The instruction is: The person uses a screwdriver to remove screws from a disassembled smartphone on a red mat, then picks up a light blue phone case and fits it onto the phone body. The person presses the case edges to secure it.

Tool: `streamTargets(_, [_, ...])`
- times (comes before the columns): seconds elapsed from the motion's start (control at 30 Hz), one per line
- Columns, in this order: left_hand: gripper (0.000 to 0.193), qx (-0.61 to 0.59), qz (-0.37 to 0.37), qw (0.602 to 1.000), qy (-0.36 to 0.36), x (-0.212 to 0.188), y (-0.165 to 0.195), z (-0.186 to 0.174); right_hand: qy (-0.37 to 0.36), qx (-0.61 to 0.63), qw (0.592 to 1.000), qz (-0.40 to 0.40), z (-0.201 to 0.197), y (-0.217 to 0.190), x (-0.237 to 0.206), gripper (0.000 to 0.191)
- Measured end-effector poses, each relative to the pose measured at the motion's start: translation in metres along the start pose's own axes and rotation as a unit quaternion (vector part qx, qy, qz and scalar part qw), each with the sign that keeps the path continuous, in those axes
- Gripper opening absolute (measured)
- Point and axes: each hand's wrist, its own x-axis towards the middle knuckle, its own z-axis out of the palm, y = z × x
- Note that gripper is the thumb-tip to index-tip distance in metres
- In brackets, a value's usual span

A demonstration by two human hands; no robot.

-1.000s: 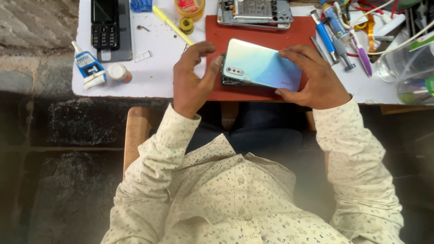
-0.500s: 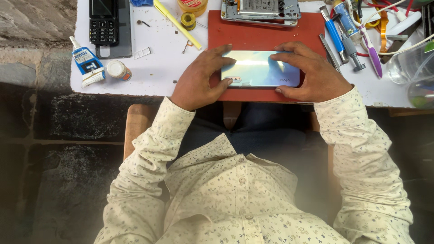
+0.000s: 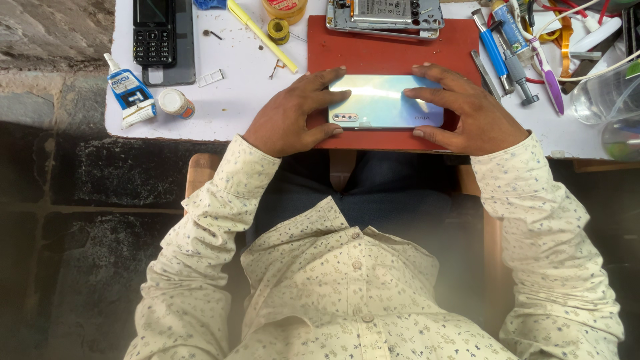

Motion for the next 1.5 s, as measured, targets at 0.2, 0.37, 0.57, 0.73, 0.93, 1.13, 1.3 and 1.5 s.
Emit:
streamTargets(0.2, [0.057,0.079,0.057,0.995,-0.021,0.003,-0.005,-0.003,0.026,-0.072,0.995,-0.069,0.005,0.008,-0.006,0.059])
streamTargets(0.37, [0.064,0.113,0.095,0.988,-0.051,0.007,-0.013,-0.002,0.012,-0.116,0.988,-0.098,0.003,0.013,-0.007,0.06])
streamTargets(0.57, [0.063,0.18,0.137,0.973,-0.046,0.011,-0.019,0.001,-0.005,-0.226,0.966,-0.123,0.005,0.017,-0.004,0.06])
streamTargets(0.73, [0.059,0.215,0.155,0.963,-0.047,0.012,-0.018,0.003,0.003,-0.293,0.943,-0.159,0.01,0.017,-0.005,0.052])
streamTargets(0.93, [0.044,0.156,0.15,0.976,0.013,0.015,-0.009,-0.005,0.045,-0.207,0.964,-0.159,-0.003,0.021,-0.004,0.041])
streamTargets(1.13, [0.035,0.032,0.116,0.988,0.099,0.024,0.003,0.0,0.044,-0.157,0.981,-0.109,-0.016,0.02,0.004,0.039])
streamTargets(1.3, [0.029,-0.043,0.083,0.986,0.136,0.036,-0.003,0.001,0.138,-0.14,0.972,-0.126,-0.01,0.001,0.02,0.035])
streamTargets(1.5, [0.025,-0.07,0.064,0.985,0.145,0.045,-0.009,-0.005,0.233,-0.065,0.966,-0.092,0.021,-0.029,0.053,0.029])
